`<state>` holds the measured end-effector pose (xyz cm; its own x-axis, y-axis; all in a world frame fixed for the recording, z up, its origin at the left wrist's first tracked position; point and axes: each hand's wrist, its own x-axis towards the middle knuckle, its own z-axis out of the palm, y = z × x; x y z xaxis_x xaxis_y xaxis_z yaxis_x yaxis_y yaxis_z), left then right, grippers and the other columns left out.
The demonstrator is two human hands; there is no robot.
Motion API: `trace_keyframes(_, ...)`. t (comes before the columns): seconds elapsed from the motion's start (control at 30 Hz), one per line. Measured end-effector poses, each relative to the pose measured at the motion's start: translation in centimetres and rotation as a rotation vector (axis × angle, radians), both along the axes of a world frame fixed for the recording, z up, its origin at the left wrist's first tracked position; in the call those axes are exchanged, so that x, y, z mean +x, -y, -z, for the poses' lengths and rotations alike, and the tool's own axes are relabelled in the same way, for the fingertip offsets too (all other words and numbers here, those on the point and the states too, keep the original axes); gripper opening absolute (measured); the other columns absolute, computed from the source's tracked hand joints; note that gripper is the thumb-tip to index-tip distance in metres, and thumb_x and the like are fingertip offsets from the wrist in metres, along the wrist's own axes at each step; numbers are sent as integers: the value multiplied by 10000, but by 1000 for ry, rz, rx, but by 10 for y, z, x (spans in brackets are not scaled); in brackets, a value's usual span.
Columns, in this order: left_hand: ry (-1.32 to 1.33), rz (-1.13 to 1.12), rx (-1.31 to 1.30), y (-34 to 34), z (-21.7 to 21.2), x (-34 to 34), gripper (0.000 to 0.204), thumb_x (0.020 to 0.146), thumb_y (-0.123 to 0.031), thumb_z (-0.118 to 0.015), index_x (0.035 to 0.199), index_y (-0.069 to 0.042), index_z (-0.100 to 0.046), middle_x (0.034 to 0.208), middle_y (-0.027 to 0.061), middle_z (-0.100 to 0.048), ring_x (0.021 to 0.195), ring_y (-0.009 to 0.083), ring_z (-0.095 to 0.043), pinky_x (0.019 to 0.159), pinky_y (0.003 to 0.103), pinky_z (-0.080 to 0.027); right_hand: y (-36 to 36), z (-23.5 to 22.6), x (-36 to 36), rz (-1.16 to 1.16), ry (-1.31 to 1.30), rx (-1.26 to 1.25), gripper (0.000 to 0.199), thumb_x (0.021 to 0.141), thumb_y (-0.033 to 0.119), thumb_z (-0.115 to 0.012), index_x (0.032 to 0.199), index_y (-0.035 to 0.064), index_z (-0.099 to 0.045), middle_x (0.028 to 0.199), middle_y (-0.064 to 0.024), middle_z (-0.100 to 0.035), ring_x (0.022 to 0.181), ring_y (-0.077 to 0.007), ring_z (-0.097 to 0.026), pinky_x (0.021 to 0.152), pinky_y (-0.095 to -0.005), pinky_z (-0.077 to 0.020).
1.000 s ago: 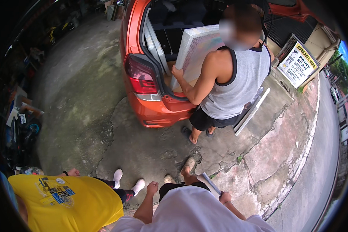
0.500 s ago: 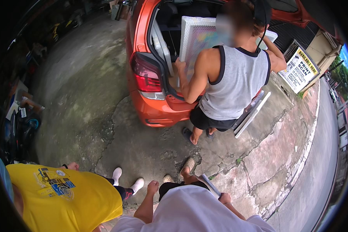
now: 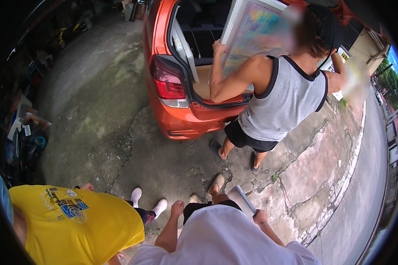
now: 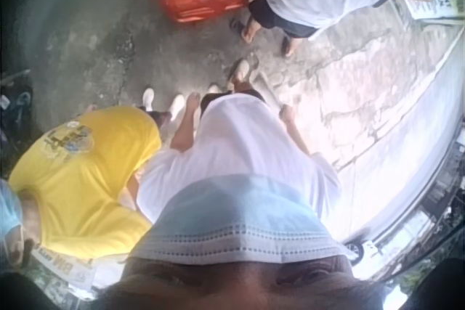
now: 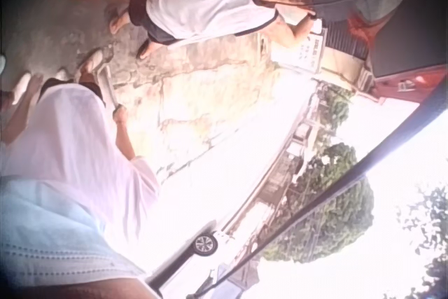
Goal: The person loads several bubble-wrapped framed artworks into the trunk of a red hatchback. They handle each piece individually, placing them upright and stacking them with other items already in the trunk.
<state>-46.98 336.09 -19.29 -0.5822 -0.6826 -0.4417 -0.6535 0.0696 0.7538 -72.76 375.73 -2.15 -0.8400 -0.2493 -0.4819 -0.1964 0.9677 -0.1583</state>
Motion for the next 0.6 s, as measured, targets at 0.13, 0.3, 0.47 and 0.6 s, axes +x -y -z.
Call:
trace_keyframes(0.13, 51, 41, 27, 4, -13, -22, 265, 924, -246, -591, 1030, -12, -659, 873, 129, -709, 699, 218, -689, 658, 343, -554, 12, -28, -6, -3, -16, -14, 283, 732, 120, -568, 969, 127, -722, 874, -225, -683, 838, -414, -661, 783, -483, -547)
trace_keyframes(0.3, -33, 109, 61, 6, -44, -65, 309, 903, -300, -640, 1067, -40, -674, 979, 161, -715, 934, 295, -692, 834, 387, -531, 31, -73, -16, -31, -66, -55, 334, 740, 138, -592, 1048, 145, -718, 845, -219, -682, 822, -403, -666, 757, -489, -553)
trace_keyframes(0.47, -210, 190, 96, 9, -96, -126, 492, 839, -347, -738, 1190, -29, -603, 1116, 178, -660, 1045, 303, -650, 898, 399, -511, 55, -121, -23, -151, -120, -194, 345, 705, 121, -617, 1039, 104, -702, 794, -232, -662, 755, -425, -645, 709, -506, -540)
trace_keyframes(0.6, -383, 319, -37, 18, -156, -165, 772, 743, -375, -827, 1356, -55, -484, 1379, 203, -494, 1252, 321, -522, 1010, 405, -447, 82, -158, -25, -302, -124, -124, 377, 743, 127, -628, 1114, 143, -693, 776, -194, -675, 731, -372, -666, 698, -476, -551)
